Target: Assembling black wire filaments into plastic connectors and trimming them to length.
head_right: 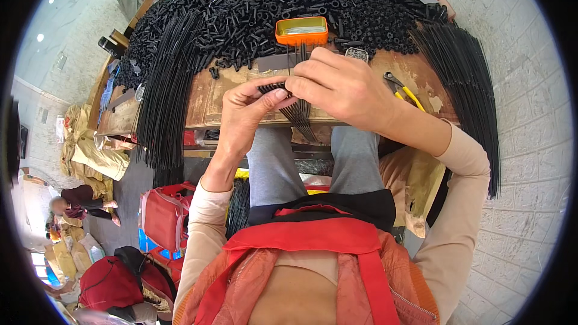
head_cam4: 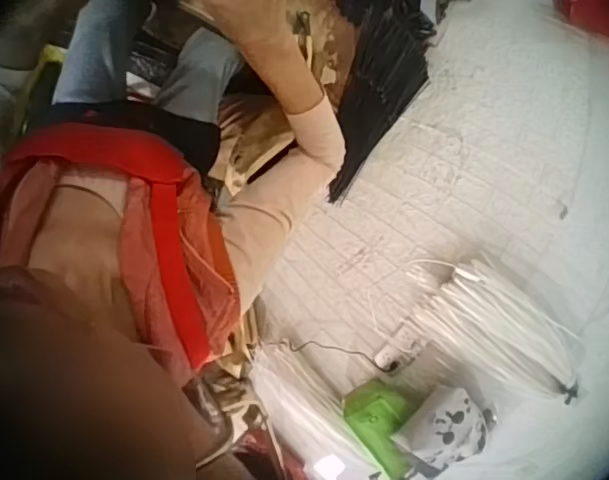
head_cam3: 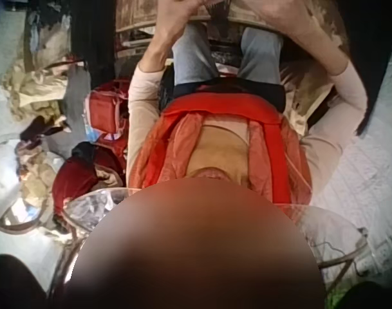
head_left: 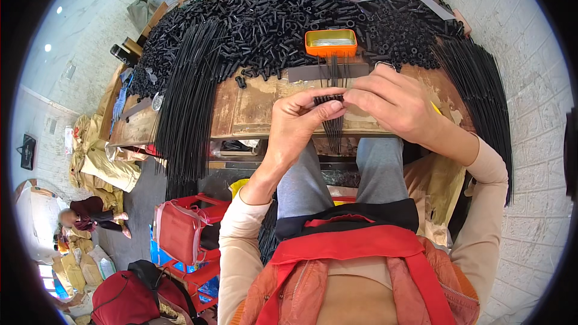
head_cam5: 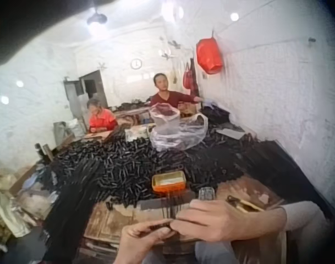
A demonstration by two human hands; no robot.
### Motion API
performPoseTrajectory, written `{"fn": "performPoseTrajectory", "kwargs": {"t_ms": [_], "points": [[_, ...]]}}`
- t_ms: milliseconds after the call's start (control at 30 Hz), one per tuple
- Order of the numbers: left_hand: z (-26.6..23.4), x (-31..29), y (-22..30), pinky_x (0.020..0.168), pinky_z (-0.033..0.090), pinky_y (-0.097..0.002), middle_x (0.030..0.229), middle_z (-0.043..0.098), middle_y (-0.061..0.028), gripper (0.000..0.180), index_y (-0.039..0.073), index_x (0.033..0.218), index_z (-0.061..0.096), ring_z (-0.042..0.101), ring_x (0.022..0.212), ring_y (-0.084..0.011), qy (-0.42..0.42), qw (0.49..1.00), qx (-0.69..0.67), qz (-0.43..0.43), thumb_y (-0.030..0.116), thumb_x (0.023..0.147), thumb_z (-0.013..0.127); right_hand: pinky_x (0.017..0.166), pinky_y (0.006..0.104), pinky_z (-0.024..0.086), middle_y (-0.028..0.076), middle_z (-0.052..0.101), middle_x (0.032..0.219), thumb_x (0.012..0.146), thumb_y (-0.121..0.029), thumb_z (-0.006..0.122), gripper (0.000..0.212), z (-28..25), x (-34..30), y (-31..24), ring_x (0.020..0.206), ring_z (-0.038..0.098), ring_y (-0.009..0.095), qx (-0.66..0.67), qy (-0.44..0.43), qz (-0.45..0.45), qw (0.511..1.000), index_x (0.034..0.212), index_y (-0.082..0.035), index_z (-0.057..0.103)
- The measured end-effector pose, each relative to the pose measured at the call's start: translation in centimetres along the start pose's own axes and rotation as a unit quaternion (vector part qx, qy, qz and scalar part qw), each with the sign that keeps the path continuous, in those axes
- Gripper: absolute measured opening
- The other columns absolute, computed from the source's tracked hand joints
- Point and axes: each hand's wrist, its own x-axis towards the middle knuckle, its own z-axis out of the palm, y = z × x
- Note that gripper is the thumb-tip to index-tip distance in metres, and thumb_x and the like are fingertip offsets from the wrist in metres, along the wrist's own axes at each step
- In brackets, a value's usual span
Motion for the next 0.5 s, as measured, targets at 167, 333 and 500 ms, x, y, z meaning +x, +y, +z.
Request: {"fn": "performPoseTrajectory", "kwargs": {"t_ms": [167, 333, 500], "points": [[-0.4, 0.0, 0.0, 0.089, 0.057, -0.0303, 0.105, 0.069, -0.0153, 0.025, -0.005, 0.115, 0.065, 0.068, 0.097, -0.0189, 0.026, 0.999, -0.032, 0.011, -0.001, 0.090, 0.063, 0.060, 0.0326, 0.049, 0.011, 0.061, 0.092, 0.062, 0.000, 0.066, 0.048, -1.0, -1.5, -0.1, 0.073, 0.057, 0.025, -0.075, -0.008, 0.038, 0.996, 0.110, 0.004, 0.065], [-0.2, 0.1, -0.2, 0.089, 0.057, -0.0325, 0.105, 0.069, -0.0169, 0.024, -0.006, 0.114, 0.065, 0.068, 0.099, -0.0219, 0.016, 0.999, -0.021, 0.018, -0.001, 0.090, 0.062, 0.059, 0.0327, 0.048, 0.011, 0.060, 0.091, 0.061, 0.001, 0.065, 0.049, -2.1, -1.6, -0.4, 0.071, 0.056, 0.024, -0.091, -0.041, 0.060, 0.993, 0.110, 0.002, 0.066], [-0.3, -0.2, 0.0, 0.090, 0.057, -0.0342, 0.105, 0.069, -0.0179, 0.025, -0.006, 0.114, 0.065, 0.067, 0.101, -0.0239, 0.013, 1.000, -0.022, 0.001, -0.001, 0.090, 0.062, 0.058, 0.0326, 0.047, 0.011, 0.061, 0.090, 0.064, 0.003, 0.066, 0.044, -2.1, -1.4, -0.7, 0.071, 0.056, 0.023, -0.070, -0.041, 0.066, 0.995, 0.107, 0.000, 0.069]]}}
